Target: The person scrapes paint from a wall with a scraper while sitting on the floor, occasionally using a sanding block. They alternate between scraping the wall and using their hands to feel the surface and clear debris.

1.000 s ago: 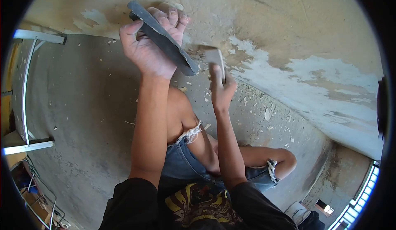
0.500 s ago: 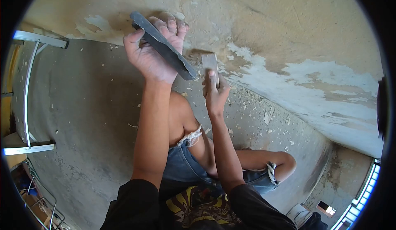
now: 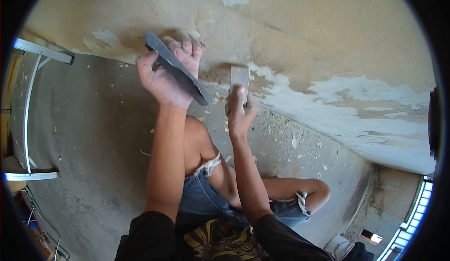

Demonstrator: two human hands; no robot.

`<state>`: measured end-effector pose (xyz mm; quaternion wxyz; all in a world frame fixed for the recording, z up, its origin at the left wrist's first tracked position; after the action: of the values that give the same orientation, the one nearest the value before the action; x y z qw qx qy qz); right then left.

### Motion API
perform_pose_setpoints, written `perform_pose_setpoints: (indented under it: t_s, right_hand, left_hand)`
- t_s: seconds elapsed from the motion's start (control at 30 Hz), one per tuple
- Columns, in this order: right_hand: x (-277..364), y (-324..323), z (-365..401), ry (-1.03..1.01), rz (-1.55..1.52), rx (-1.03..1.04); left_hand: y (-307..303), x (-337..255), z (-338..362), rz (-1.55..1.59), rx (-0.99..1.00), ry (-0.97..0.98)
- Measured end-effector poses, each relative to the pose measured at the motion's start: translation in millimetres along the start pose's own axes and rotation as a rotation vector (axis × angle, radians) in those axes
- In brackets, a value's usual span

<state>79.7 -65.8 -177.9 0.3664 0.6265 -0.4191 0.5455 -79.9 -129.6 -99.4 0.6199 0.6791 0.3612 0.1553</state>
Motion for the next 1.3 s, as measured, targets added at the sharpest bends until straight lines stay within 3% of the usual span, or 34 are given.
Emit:
perform_pose_setpoints:
  t_s: [0.1,0.2,0.3,0.37,0.47,0.53,0.67,0.77,0.87,0.93,0.97,1.07,1.13,1.2,1.27,1.3]
  right_hand:
    - [47.9,8.5,-22.5,-0.129,0.016,0.138]
    - [34.1,4.9,-25.9,-0.177,0.021,0.156]
    - [-11.3,-4.4,-7.6,-0.075,-0.006,0.107]
    - [-8.0,-2.5,-3.7,0.005,-0.072,0.106]
    - [58.4,17.6,-19.8,-0.099,-0.127,0.087]
    - [69.3,19.4,-26.3,-0.101,-0.199,0.089]
    - [7.6,3.5,-11.7,-0.158,-0.152,0.103]
    - [-16.5,-6.4,-5.6,0.0,-0.038,0.062]
    - [19.1,-9.9,-13.7,-0.02,-0.03,0.018]
    - [55.8,-1.7,-32.2,-0.235,-0.011,0.047]
    - [68.2,-2.1,-34.0,-0.22,-0.024,0.067]
    - [14.7,-24.4,-30.3,-0.193,0.153,0.097]
    - [-45.5,-54.9,-11.2,-0.062,0.27,0.099]
    - [-62.9,-82.6,1.3,0.008,0.32,0.099]
    - [-55.4,-106.4,13.2,0.07,0.301,-0.171]
    - [-46.4,-107.8,15.7,0.087,0.314,-0.177]
  left_hand:
    - [7.3,0.9,-2.4,-0.019,-0.055,-0.01]
    - [3.9,0.6,-0.5,0.075,-0.114,0.001]
    - [7.5,-0.4,-1.5,0.097,-0.118,0.007]
    - [9.4,-0.5,-0.3,-0.048,-0.002,0.011]
    - [9.9,0.1,0.7,-0.018,-0.073,0.005]
    - [7.0,1.3,-0.6,-0.024,-0.057,-0.006]
    - [2.7,0.7,-1.9,0.073,-0.035,-0.012]
    - [10.9,-1.9,-2.5,-0.025,-0.006,0.016]
    - [6.6,2.7,3.0,-0.042,-0.041,-0.006]
    - [6.7,2.6,-2.7,-0.014,-0.039,-0.002]
    - [4.8,2.3,-2.3,0.02,-0.021,-0.011]
    - [4.0,0.4,-1.4,0.071,-0.016,-0.009]
    - [3.5,-0.4,-2.5,0.088,-0.028,0.0]
    - [-0.7,-0.9,-1.5,0.016,0.024,0.01]
    - [-0.8,-2.0,3.1,0.027,-0.03,0.019]
    - [0.4,-1.1,0.9,0.022,-0.045,0.033]
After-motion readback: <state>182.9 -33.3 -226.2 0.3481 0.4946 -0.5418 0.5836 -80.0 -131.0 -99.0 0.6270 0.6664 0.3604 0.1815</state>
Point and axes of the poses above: each hand's wrist, its own z-axis away from the middle knuckle, its own y-axis out of the palm, x = y × z, the point moved 1 cm from there along -z, towards the middle knuckle, and after that the axes turned 11 degrees about -y, right-handed, at the moved point
